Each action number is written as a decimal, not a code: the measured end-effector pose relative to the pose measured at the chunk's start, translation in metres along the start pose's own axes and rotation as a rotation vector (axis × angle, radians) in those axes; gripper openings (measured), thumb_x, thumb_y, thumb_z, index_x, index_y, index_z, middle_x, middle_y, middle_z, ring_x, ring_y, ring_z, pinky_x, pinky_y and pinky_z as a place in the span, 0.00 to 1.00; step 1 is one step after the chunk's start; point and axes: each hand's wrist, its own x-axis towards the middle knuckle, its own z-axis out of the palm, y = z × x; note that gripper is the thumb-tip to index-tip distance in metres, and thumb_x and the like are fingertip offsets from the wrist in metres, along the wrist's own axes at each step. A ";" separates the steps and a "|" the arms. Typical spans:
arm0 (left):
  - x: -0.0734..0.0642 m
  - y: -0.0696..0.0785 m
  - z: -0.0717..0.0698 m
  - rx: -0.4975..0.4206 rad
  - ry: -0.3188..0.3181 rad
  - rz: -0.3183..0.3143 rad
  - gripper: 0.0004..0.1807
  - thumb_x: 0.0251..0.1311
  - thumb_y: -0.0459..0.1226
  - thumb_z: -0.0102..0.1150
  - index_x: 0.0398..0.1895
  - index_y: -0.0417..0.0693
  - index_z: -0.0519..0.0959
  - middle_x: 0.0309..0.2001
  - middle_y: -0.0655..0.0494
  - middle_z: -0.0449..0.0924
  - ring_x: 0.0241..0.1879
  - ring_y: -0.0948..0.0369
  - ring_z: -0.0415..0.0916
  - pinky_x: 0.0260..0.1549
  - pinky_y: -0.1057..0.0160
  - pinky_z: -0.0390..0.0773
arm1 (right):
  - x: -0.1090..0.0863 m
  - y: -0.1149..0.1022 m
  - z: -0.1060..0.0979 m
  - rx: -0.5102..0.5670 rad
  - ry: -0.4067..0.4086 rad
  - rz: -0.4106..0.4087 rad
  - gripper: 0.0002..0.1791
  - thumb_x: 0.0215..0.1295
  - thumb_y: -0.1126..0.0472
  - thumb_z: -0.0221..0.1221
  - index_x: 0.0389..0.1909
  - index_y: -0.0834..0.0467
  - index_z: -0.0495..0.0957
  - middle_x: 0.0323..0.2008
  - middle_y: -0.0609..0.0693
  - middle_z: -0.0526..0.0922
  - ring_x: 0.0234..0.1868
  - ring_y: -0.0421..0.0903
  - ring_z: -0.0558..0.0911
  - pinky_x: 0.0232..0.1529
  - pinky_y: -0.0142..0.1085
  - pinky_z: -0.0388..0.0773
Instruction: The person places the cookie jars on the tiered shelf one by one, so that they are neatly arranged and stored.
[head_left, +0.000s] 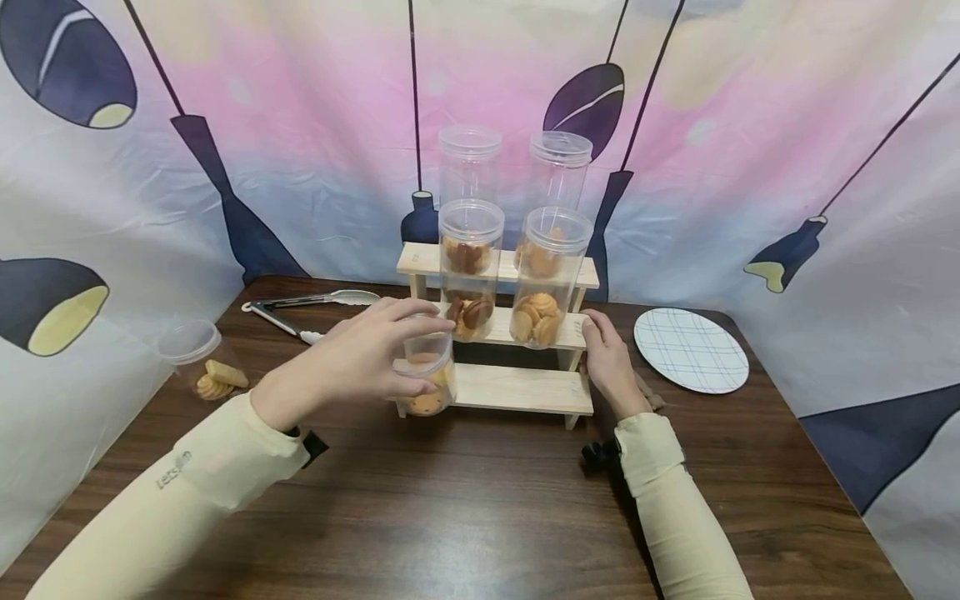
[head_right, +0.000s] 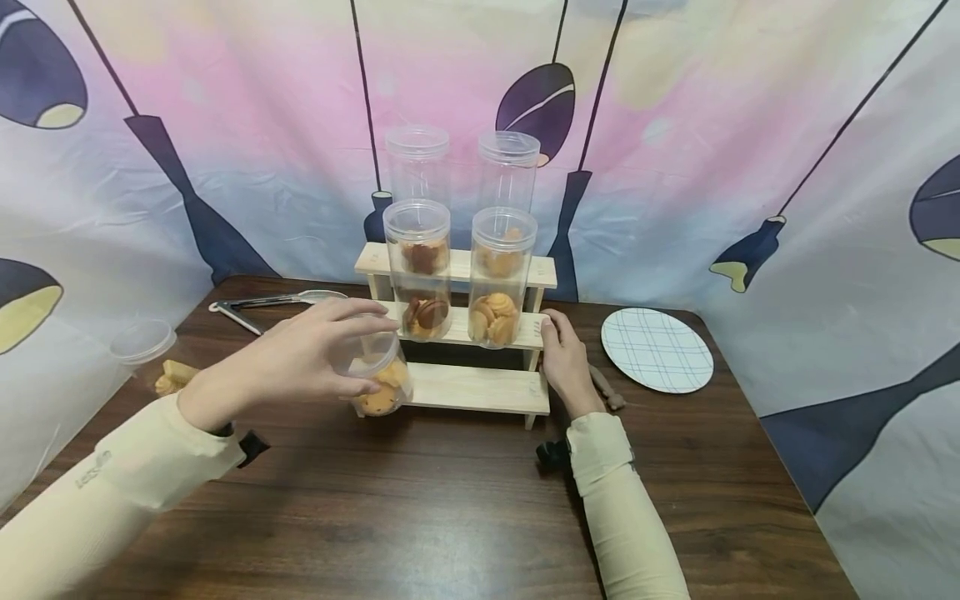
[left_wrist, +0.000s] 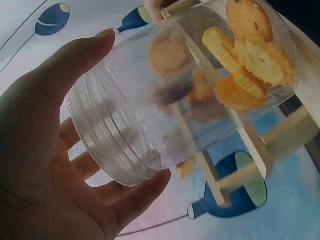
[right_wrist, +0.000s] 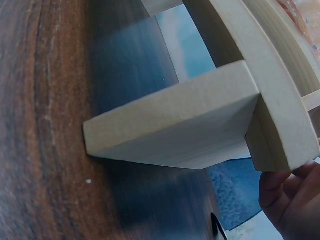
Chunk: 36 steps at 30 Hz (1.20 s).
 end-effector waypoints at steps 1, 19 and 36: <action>0.002 0.001 0.002 -0.010 0.004 0.010 0.37 0.48 0.50 0.77 0.64 0.56 0.77 0.66 0.49 0.71 0.65 0.46 0.67 0.53 0.42 0.76 | 0.000 0.000 0.000 0.000 -0.001 -0.002 0.28 0.78 0.37 0.35 0.68 0.44 0.68 0.27 0.58 0.75 0.22 0.55 0.75 0.25 0.42 0.76; 0.028 0.018 0.025 0.027 0.015 0.126 0.39 0.45 0.52 0.79 0.63 0.52 0.79 0.63 0.51 0.74 0.60 0.51 0.70 0.54 0.49 0.75 | 0.002 -0.003 0.000 0.038 -0.007 0.005 0.26 0.78 0.37 0.37 0.66 0.43 0.69 0.25 0.57 0.75 0.19 0.50 0.74 0.23 0.41 0.75; 0.034 0.021 0.034 0.039 -0.004 0.095 0.39 0.43 0.50 0.79 0.63 0.56 0.78 0.64 0.53 0.73 0.59 0.53 0.69 0.50 0.49 0.78 | -0.001 -0.001 0.000 0.022 0.003 0.011 0.27 0.77 0.36 0.37 0.67 0.43 0.68 0.27 0.57 0.76 0.19 0.50 0.75 0.24 0.42 0.77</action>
